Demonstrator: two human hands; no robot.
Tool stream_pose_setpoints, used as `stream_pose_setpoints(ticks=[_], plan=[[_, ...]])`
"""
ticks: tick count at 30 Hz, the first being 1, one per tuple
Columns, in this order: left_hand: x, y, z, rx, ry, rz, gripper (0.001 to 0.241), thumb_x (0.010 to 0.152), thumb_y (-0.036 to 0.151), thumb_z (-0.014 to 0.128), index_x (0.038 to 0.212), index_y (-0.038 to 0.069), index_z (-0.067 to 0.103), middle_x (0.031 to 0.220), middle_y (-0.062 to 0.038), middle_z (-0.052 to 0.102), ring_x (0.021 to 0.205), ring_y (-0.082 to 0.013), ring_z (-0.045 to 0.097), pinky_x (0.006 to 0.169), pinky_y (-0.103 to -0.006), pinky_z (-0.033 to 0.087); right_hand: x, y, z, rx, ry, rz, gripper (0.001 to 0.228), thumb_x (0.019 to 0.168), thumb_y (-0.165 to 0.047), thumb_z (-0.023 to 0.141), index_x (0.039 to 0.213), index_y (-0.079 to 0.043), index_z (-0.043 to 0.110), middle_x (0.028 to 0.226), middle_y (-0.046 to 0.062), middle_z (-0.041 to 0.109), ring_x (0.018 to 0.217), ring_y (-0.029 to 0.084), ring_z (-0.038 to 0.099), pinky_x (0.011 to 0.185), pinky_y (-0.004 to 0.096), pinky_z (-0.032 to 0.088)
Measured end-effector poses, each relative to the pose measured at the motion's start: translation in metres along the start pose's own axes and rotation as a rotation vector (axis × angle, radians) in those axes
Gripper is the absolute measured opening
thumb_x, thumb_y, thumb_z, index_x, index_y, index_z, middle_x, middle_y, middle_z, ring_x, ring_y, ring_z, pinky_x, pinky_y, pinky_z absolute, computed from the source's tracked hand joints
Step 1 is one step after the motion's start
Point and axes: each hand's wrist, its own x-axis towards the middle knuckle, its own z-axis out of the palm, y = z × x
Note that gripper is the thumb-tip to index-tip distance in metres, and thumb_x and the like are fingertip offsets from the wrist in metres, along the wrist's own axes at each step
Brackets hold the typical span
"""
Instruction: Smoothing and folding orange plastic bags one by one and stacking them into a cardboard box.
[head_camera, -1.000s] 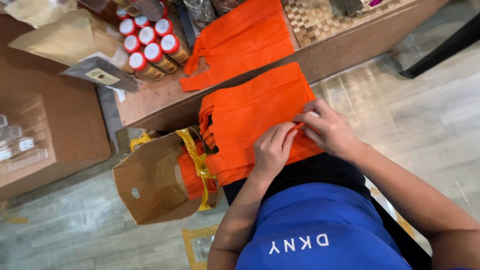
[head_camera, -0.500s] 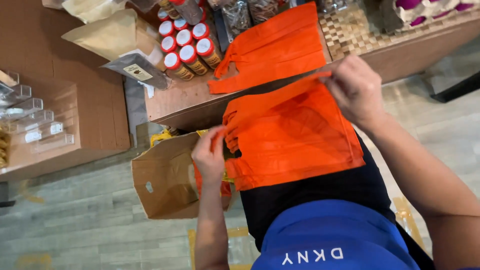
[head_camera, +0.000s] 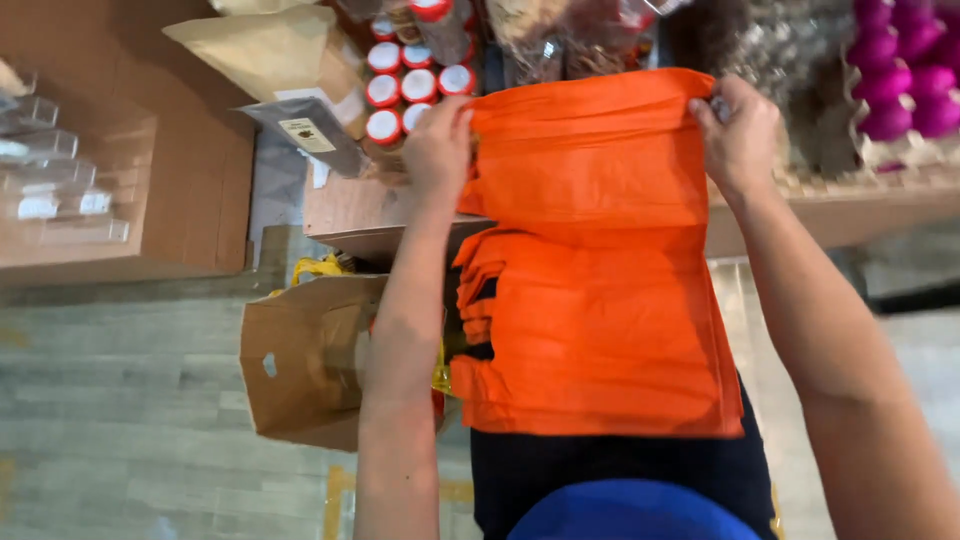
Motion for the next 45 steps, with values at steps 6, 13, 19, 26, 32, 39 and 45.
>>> stream_pose_setpoints(ticks=[6, 13, 19, 26, 32, 39, 45], plan=[[-0.022, 0.027, 0.077, 0.193, 0.053, 0.234, 0.054, 0.099, -0.001, 0.051, 0.151, 0.009, 0.059, 0.153, -0.019, 0.058, 0.141, -0.0413, 0.059, 0.118, -0.0567, 0.051, 0.033, 0.079, 0.084, -0.129, 0.017, 0.068, 0.023, 0.105, -0.024, 0.079, 0.109, -0.002, 0.073, 0.090, 0.028, 0.076, 0.080, 0.055, 0.067, 0.068, 0.061, 0.048], [-0.129, 0.088, 0.112, 0.203, -0.567, 0.053, 0.062, 0.088, 0.047, 0.077, 0.140, 0.014, 0.064, 0.155, -0.017, 0.057, 0.139, -0.0364, 0.054, 0.127, -0.0635, 0.030, 0.022, 0.071, 0.103, -0.097, 0.033, 0.097, 0.014, 0.107, -0.016, 0.068, 0.103, -0.004, 0.064, 0.088, 0.027, 0.070, 0.077, 0.055, 0.063, 0.068, 0.063, 0.046], [-0.142, 0.083, 0.111, 0.218, -0.790, -0.042, 0.083, 0.100, 0.052, 0.069, 0.168, 0.021, 0.035, 0.178, -0.011, 0.026, 0.162, -0.0356, 0.027, 0.127, -0.0660, 0.025, 0.009, -0.049, 0.060, 0.076, 0.342, -0.324, 0.043, 0.127, -0.022, 0.037, 0.137, 0.010, 0.064, 0.124, 0.024, 0.050, 0.110, 0.043, 0.063, 0.092, 0.052, 0.052], [-0.140, 0.091, 0.098, 0.202, -0.846, -0.080, 0.115, 0.079, 0.060, 0.094, 0.169, 0.022, 0.034, 0.181, -0.015, 0.018, 0.166, -0.0382, 0.023, 0.132, -0.0699, 0.020, -0.072, -0.072, 0.139, -0.366, 0.002, -0.356, 0.055, 0.088, -0.013, 0.073, 0.143, -0.013, 0.070, 0.145, 0.018, 0.059, 0.126, 0.042, 0.056, 0.092, 0.060, 0.049], [-0.141, 0.094, 0.094, 0.221, -0.822, -0.077, 0.125, 0.074, 0.049, 0.101, 0.172, 0.020, 0.029, 0.182, -0.017, 0.017, 0.167, -0.0399, 0.023, 0.132, -0.0710, 0.019, -0.090, -0.034, 0.165, -0.415, -0.019, -0.289, 0.043, 0.083, -0.022, 0.083, 0.123, -0.018, 0.068, 0.122, 0.008, 0.055, 0.109, 0.033, 0.058, 0.088, 0.046, 0.050], [-0.150, 0.099, 0.106, 0.379, -0.665, 0.074, 0.116, 0.068, 0.066, 0.095, 0.161, 0.022, 0.041, 0.169, -0.013, 0.044, 0.154, -0.0313, 0.046, 0.126, -0.0632, 0.034, -0.091, -0.039, 0.154, -0.095, -0.163, -0.093, 0.033, 0.098, -0.014, 0.072, 0.130, -0.007, 0.067, 0.120, 0.025, 0.055, 0.100, 0.052, 0.061, 0.085, 0.060, 0.052], [-0.156, 0.095, 0.117, 0.372, -0.760, 0.006, 0.116, 0.078, 0.075, 0.086, 0.167, 0.024, 0.033, 0.179, -0.013, 0.030, 0.163, -0.0319, 0.035, 0.126, -0.0569, 0.034, -0.093, -0.009, 0.169, -0.209, -0.111, -0.148, 0.023, 0.096, -0.007, 0.070, 0.118, -0.008, 0.075, 0.116, 0.018, 0.060, 0.091, 0.043, 0.066, 0.080, 0.054, 0.056]])
